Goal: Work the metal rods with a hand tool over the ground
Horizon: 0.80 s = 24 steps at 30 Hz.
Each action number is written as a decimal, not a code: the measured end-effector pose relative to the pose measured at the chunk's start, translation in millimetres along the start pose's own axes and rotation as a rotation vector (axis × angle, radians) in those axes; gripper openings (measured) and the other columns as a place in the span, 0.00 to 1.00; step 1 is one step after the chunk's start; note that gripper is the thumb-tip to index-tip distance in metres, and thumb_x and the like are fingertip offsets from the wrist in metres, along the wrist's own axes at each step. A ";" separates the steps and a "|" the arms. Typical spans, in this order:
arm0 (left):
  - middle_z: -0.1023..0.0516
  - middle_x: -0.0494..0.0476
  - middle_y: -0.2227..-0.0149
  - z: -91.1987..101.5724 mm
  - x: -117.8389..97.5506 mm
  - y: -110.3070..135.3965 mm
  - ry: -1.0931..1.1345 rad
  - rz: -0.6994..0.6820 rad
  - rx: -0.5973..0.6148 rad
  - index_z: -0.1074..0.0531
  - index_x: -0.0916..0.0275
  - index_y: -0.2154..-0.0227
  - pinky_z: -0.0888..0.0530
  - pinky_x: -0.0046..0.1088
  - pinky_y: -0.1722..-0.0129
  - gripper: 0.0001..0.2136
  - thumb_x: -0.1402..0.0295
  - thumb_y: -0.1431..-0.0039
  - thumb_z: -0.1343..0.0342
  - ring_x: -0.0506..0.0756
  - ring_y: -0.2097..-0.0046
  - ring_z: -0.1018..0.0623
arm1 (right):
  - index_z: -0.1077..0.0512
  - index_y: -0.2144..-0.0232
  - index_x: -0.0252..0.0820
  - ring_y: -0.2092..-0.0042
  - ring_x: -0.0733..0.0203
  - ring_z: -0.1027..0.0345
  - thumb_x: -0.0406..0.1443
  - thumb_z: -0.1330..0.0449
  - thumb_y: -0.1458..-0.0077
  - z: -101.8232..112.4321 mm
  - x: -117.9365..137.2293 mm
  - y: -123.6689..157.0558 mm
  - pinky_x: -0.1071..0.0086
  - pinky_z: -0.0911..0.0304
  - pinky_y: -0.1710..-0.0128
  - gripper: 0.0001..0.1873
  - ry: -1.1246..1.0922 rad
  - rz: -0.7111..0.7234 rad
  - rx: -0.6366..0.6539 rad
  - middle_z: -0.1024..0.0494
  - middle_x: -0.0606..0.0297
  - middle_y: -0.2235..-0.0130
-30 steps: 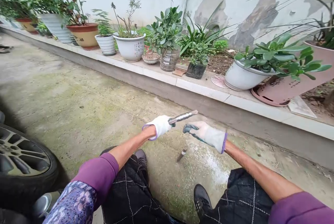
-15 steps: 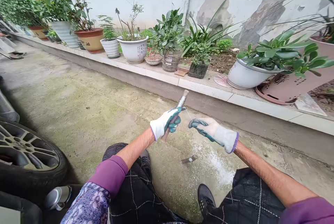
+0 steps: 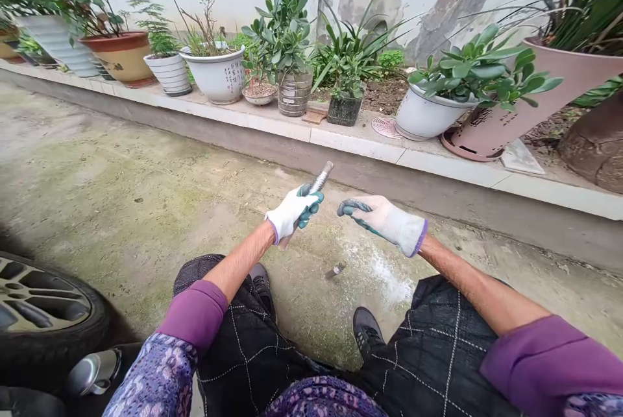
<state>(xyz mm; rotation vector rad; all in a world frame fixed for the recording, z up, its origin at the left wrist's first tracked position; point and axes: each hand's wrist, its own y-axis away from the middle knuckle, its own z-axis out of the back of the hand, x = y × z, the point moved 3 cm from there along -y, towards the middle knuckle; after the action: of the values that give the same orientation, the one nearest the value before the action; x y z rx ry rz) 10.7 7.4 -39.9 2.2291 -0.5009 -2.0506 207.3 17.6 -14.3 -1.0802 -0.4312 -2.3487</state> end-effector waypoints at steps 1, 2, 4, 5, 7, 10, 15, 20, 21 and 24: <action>0.39 0.41 0.78 0.2 0.2 0.6 -0.012 0.002 0.015 0.33 0.60 0.56 0.49 0.19 0.86 0.15 0.59 0.42 0.44 0.42 0.85 0.46 | 0.22 0.65 0.40 0.69 0.61 0.35 0.42 0.48 0.45 -0.5 -2.4 0.4 0.69 0.40 0.69 0.17 0.039 0.024 -0.003 0.24 0.63 0.69; 0.40 0.41 0.79 1.3 0.4 0.9 -0.028 0.006 0.024 0.33 0.59 0.54 0.49 0.19 0.86 0.16 0.57 0.41 0.46 0.42 0.85 0.47 | 0.22 0.65 0.40 0.66 0.59 0.32 0.42 0.49 0.44 -1.4 -4.5 0.7 0.68 0.38 0.65 0.18 0.076 0.049 0.002 0.22 0.62 0.67; 0.40 0.41 0.78 5.7 1.3 0.6 -0.105 0.022 0.013 0.32 0.60 0.54 0.46 0.19 0.86 0.16 0.56 0.40 0.47 0.43 0.84 0.46 | 0.22 0.64 0.42 0.62 0.57 0.29 0.42 0.50 0.42 -3.4 -7.8 0.8 0.66 0.37 0.59 0.17 0.149 0.089 0.031 0.19 0.61 0.63; 0.38 0.43 0.78 8.1 2.6 0.1 -0.170 0.036 0.004 0.31 0.61 0.55 0.44 0.20 0.85 0.16 0.57 0.41 0.47 0.44 0.84 0.43 | 0.22 0.64 0.43 0.61 0.56 0.28 0.42 0.50 0.41 -4.2 -9.2 0.7 0.65 0.37 0.58 0.17 0.196 0.094 0.054 0.19 0.60 0.62; 0.33 0.46 0.76 10.2 7.2 -0.8 -0.370 0.061 0.016 0.29 0.62 0.59 0.38 0.22 0.83 0.13 0.60 0.42 0.46 0.46 0.81 0.37 | 0.22 0.63 0.44 0.62 0.54 0.27 0.41 0.51 0.40 -5.0 -11.2 -0.2 0.64 0.37 0.59 0.18 0.296 0.088 0.088 0.18 0.60 0.61; 0.30 0.50 0.76 1.9 16.7 2.1 -0.856 0.007 0.109 0.27 0.60 0.66 0.34 0.27 0.77 0.09 0.62 0.47 0.43 0.51 0.77 0.30 | 0.22 0.62 0.46 0.63 0.53 0.27 0.41 0.51 0.40 -5.9 -15.2 -4.6 0.64 0.38 0.61 0.18 0.447 0.059 0.136 0.18 0.59 0.63; 0.25 0.60 0.73 -24.3 24.0 24.4 -1.217 -0.150 0.344 0.25 0.58 0.67 0.34 0.35 0.74 0.10 0.59 0.45 0.44 0.61 0.73 0.25 | 0.23 0.66 0.45 0.61 0.53 0.26 0.38 0.49 0.44 -14.6 -27.4 -21.9 0.64 0.37 0.58 0.15 0.423 0.074 0.245 0.18 0.59 0.62; 0.23 0.58 0.70 -19.8 3.7 42.0 -1.019 -0.180 0.291 0.25 0.61 0.60 0.33 0.31 0.71 0.17 0.54 0.44 0.44 0.58 0.70 0.24 | 0.23 0.68 0.42 0.64 0.56 0.28 0.44 0.47 0.46 -16.4 -27.2 -34.9 0.66 0.35 0.63 0.16 0.060 0.070 0.246 0.20 0.60 0.64; 0.24 0.56 0.71 -17.0 0.3 42.9 -0.960 -0.172 0.271 0.25 0.61 0.61 0.33 0.30 0.71 0.16 0.54 0.44 0.44 0.56 0.70 0.25 | 0.23 0.68 0.42 0.68 0.58 0.31 0.45 0.45 0.47 -16.1 -26.3 -35.4 0.67 0.36 0.68 0.16 0.003 0.037 0.259 0.21 0.61 0.66; 0.29 0.50 0.74 -10.1 -6.3 42.2 -0.774 -0.134 0.195 0.28 0.61 0.68 0.36 0.26 0.75 0.16 0.52 0.45 0.43 0.51 0.74 0.31 | 0.26 0.70 0.42 0.80 0.67 0.46 0.47 0.42 0.51 -16.6 -25.1 -32.3 0.70 0.49 0.83 0.15 -0.140 -0.163 0.312 0.31 0.67 0.77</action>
<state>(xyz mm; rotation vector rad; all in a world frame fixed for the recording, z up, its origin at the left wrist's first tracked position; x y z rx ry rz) 12.3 -32.3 -21.4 1.4863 -0.6205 -3.0218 192.5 44.0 -46.4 -1.0947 -0.9351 -2.2497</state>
